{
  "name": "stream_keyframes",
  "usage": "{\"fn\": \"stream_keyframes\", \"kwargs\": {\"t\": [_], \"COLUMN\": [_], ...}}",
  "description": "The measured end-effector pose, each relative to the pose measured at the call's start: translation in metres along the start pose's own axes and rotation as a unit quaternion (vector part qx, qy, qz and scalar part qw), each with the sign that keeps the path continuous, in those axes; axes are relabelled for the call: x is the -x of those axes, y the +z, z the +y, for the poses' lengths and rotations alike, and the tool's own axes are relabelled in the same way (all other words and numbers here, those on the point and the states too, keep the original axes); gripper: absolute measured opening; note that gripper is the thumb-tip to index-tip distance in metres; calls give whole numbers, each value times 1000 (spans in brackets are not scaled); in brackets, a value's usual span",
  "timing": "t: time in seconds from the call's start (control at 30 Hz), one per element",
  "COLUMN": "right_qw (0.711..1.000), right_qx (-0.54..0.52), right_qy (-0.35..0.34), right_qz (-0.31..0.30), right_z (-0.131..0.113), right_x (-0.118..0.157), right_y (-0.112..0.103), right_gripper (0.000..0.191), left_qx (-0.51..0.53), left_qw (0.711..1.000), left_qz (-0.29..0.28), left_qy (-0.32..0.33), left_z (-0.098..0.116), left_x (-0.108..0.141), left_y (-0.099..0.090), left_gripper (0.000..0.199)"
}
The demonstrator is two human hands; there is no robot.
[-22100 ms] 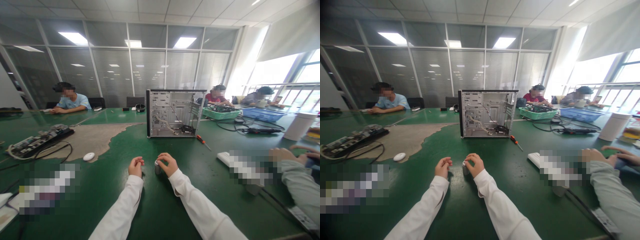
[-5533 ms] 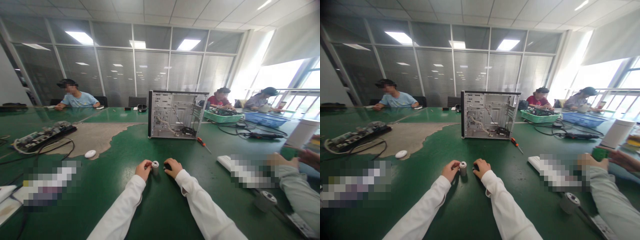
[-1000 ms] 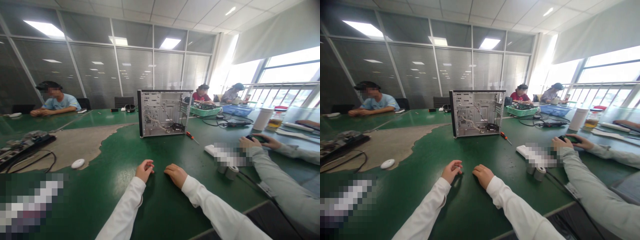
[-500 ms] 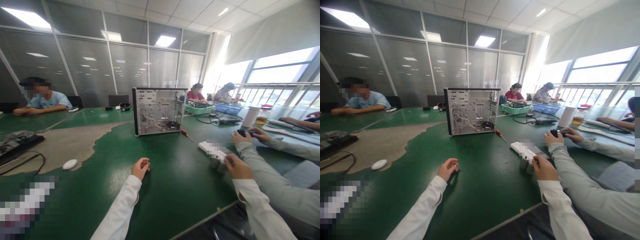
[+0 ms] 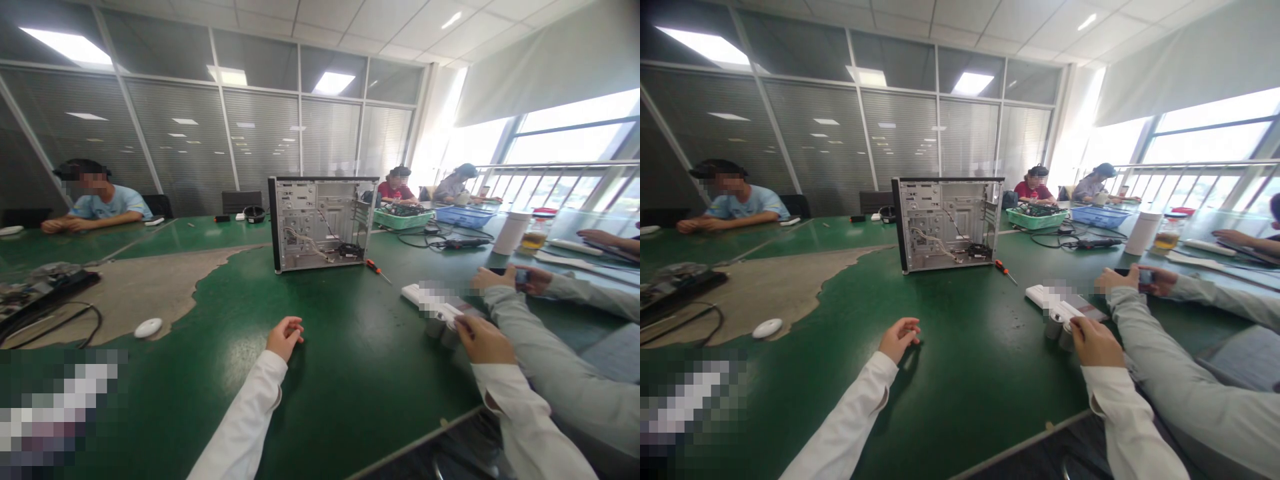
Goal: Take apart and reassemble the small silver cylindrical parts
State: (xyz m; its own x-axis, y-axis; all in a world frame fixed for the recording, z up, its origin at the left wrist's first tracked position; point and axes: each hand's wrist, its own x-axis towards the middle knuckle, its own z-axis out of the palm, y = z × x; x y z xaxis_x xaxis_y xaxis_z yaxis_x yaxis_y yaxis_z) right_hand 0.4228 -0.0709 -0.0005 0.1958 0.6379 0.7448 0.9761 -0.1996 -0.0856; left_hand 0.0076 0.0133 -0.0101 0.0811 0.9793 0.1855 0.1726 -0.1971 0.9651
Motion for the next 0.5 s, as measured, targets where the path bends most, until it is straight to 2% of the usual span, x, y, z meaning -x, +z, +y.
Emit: {"fn": "stream_keyframes", "kwargs": {"t": [0.17,0.33,0.4,0.5], "right_qw": [1000,1000,998,976], "right_qx": [-18,-1,23,35], "right_qy": [-3,-13,-43,-107], "right_qz": [1,4,-38,-184], "right_z": [0,0,-2,-5], "right_x": [3,3,-4,-23], "right_y": [-1,0,3,10], "right_gripper": [21,32,41,46], "left_qx": [10,12,13,13], "left_qw": [1000,1000,1000,1000], "left_qz": [-9,-9,-7,1], "left_qy": [-1,3,1,-5], "left_z": [0,-1,-1,0], "left_x": [0,-1,-1,0], "left_y": [-1,-1,-1,0], "left_gripper": [23,23,23,23]}}
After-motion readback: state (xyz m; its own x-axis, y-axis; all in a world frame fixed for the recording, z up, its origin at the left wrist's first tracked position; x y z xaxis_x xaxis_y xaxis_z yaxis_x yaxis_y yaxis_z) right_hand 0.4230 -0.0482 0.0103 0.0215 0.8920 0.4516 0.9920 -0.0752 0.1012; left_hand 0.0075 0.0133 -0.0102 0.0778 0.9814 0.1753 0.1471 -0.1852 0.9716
